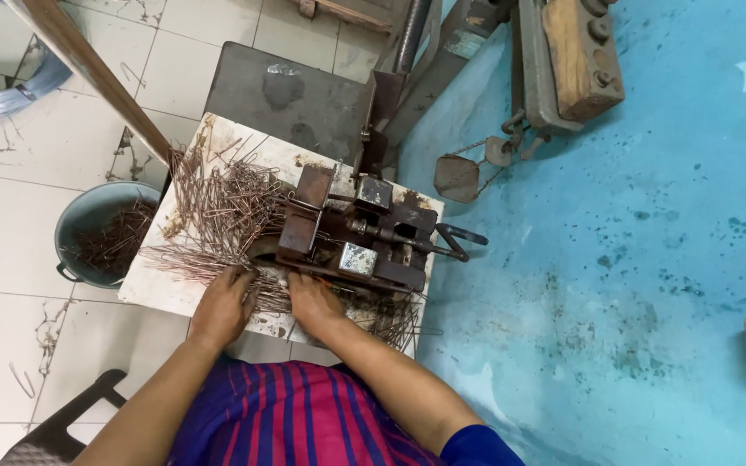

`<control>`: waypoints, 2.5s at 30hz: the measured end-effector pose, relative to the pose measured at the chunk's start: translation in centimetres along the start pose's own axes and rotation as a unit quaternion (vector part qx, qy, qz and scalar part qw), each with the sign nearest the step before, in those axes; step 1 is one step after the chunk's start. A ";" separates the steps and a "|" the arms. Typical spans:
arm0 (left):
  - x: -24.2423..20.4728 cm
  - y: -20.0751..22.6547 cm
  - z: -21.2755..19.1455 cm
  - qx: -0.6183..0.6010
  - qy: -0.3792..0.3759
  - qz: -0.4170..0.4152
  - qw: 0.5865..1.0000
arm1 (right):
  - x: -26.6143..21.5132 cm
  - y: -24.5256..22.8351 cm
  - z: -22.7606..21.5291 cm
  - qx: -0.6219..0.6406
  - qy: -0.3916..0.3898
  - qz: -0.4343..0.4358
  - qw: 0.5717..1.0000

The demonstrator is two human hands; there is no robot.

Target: Operating a manual machine to process small wooden sticks

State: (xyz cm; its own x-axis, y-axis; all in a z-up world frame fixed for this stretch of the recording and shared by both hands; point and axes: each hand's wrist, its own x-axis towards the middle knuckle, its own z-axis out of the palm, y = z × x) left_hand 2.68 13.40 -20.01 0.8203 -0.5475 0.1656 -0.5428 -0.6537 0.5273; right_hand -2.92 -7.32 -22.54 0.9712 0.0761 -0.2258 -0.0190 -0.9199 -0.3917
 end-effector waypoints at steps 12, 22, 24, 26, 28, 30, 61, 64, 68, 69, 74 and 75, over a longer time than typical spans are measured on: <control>-0.1 0.1 0.3 0.059 -0.046 -0.038 0.996 | -9.4 3.6 -7.9 0.014 0.085 0.055 0.995; 6.2 18.0 -11.2 -0.261 -0.085 0.131 0.952 | -14.8 -3.8 -26.5 0.259 0.172 0.020 0.950; 7.4 19.3 -10.4 -0.359 -0.105 0.181 0.910 | -14.6 -4.6 -28.0 0.267 0.217 -0.017 0.939; 8.4 21.1 -11.9 -0.384 -0.090 0.138 0.908 | -14.4 -5.1 -28.5 0.298 0.260 0.012 0.918; 9.1 22.0 -12.9 -0.407 -0.075 0.093 0.906 | -14.5 -5.2 -28.3 0.330 0.300 0.038 0.894; 9.5 21.9 -13.3 -0.417 -0.015 -0.093 0.904 | -14.9 -5.0 -27.3 0.353 0.253 0.045 0.900; 8.6 16.8 -13.3 -0.339 0.077 -0.145 0.927 | -8.0 0.1 -28.8 0.190 0.251 0.055 0.947; 8.9 16.8 -14.6 -0.243 0.072 -0.038 0.967 | -6.8 -0.6 -29.2 0.183 0.232 0.052 0.954; 9.6 17.1 -15.9 -0.088 -0.023 0.020 0.996 | -4.8 -1.1 -28.3 0.173 0.227 0.011 0.958; 9.8 16.8 -15.7 -0.033 -0.064 0.022 0.997 | -4.4 -1.2 -28.0 0.164 0.230 0.003 0.959; 10.6 16.2 -15.1 0.101 -0.105 0.072 0.987 | -4.2 -0.7 -27.5 0.162 0.236 -0.010 0.958; 10.8 16.3 -15.1 0.140 -0.129 0.076 0.979 | -4.2 -0.3 -27.2 0.154 0.243 -0.014 0.958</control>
State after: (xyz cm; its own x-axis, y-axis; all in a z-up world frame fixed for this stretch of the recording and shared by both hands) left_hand 5.39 4.68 2.95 0.6731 -0.7394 -0.0116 -0.7126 -0.6527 0.2574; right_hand -0.54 -17.82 2.80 0.9667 -0.1576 0.2014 0.0123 -0.7579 -0.6523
